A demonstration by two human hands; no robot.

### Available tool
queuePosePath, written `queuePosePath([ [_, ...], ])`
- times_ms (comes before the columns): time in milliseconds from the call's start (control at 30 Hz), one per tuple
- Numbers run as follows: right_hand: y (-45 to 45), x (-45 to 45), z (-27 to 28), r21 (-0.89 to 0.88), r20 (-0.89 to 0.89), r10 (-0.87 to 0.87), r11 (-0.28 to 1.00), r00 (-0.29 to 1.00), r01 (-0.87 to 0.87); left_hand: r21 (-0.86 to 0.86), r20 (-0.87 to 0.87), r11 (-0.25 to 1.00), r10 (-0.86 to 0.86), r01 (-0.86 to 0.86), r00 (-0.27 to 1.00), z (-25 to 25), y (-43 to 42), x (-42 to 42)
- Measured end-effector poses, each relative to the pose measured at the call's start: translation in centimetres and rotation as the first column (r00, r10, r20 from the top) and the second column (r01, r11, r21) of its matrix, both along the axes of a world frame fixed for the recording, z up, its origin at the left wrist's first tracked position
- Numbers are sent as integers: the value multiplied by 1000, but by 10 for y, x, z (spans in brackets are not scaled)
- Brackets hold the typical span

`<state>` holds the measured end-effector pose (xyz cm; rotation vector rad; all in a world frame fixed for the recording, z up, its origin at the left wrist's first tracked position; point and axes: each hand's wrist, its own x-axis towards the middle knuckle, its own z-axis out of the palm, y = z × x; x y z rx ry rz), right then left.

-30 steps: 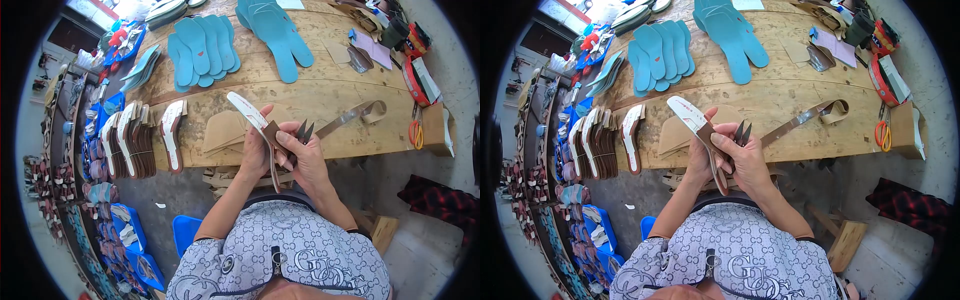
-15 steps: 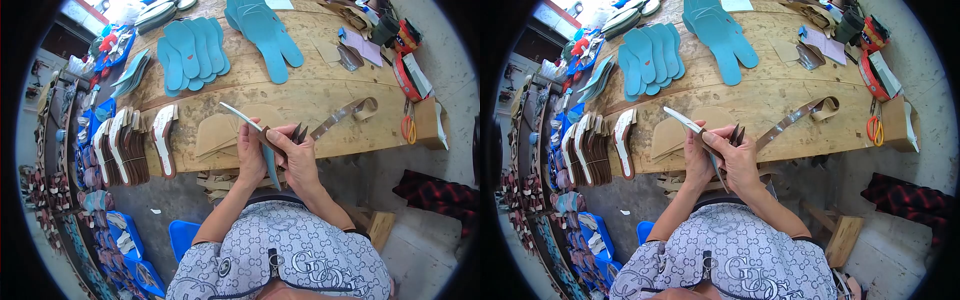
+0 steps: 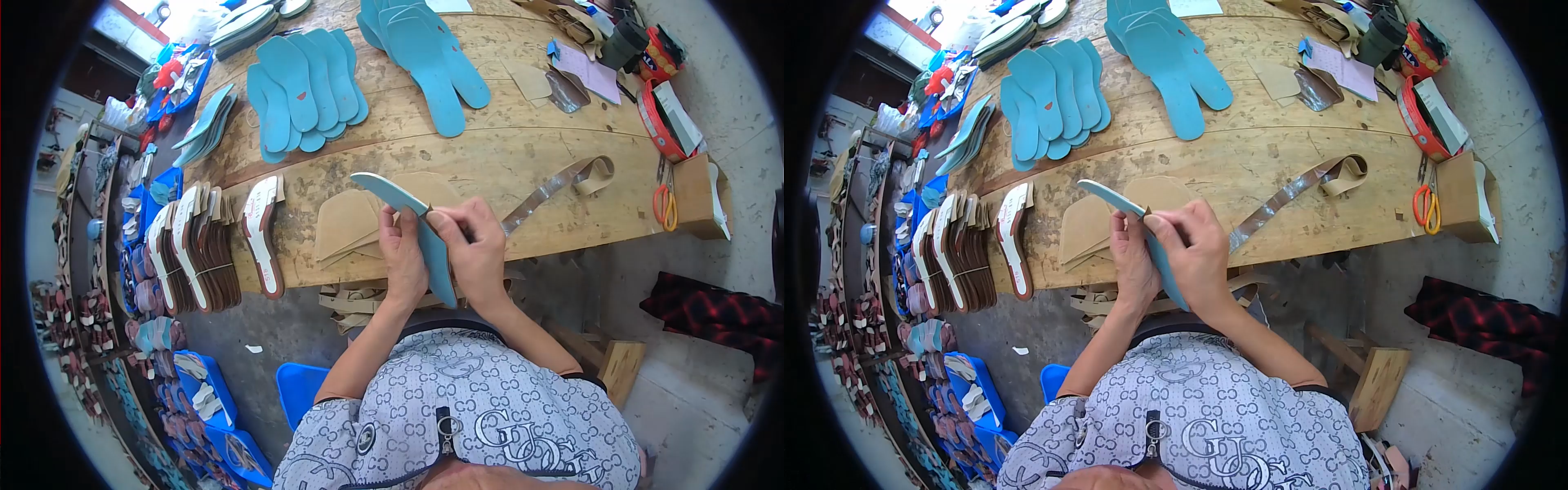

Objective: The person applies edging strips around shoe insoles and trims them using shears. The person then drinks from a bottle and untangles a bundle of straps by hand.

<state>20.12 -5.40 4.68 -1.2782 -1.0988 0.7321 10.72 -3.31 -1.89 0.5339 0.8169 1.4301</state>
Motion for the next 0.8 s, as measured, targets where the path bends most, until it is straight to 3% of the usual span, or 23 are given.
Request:
queuePosePath([
  [33, 3, 1, -3, 187, 325, -99, 982, 941, 39, 5, -24, 1000, -22, 22, 999, 2, 0, 0],
  [100, 12, 11, -2, 212, 391, -41, 976, 919, -46, 23, -70, 997, -72, 74, 995, 13, 1, -2],
  [200, 26, 44, 8, 151, 484, 4, 985, 875, -88, 0, -424, 929, -336, 371, 841, 39, 16, -21],
  [267, 32, 75, 13, 21, 522, 22, 999, 853, -39, 113, -842, 918, -114, 380, 527, 55, 32, -37],
  [300, 31, 80, 9, -4, 392, 88, 996, 916, -94, 256, -966, 812, 195, 524, 169, 78, 36, -38],
  [333, 33, 76, 2, -19, 244, 150, 989, 958, -149, 305, -827, 657, 542, 689, -151, 106, 36, -35],
  [433, 22, 61, 7, -186, -85, 437, 876, 896, -445, 15, -794, 369, 569, 929, -213, 151, 26, -22],
  [467, 18, 59, 10, -239, -188, 532, 791, 826, -564, -35, -857, 379, 465, 925, -223, 144, 24, -25],
  [567, 34, 128, -12, -401, 221, 780, 620, 585, -675, -419, -834, 379, 198, 825, -515, 149, 22, -35],
  [600, 37, 161, -10, -481, 208, 619, 739, 757, -473, -344, -896, 386, 137, 856, -422, 124, 24, -51],
  [633, 37, 181, 6, -515, 348, 324, 850, 880, -110, -386, -922, 397, -136, 833, -363, 113, 22, -51],
  [667, 34, 194, 18, -146, 766, -30, 965, 642, 220, -431, -877, 404, -400, 807, -267, 106, 21, -50],
  [700, 27, 198, 29, 102, 808, -232, 961, 541, 259, -474, -763, 408, -632, 780, -133, 101, 19, -50],
  [733, 20, 191, 34, 341, 790, -424, 904, 442, 258, -648, -457, 316, -889, 693, -22, 102, 17, -47],
  [767, 6, 166, 33, 174, 635, -283, 959, 719, 224, -631, -309, 321, -939, 707, 150, 99, 14, -44],
  [800, -16, 135, 31, 13, 391, -138, 990, 910, 144, -609, -153, 337, -938, 718, 310, 96, 12, -41],
])
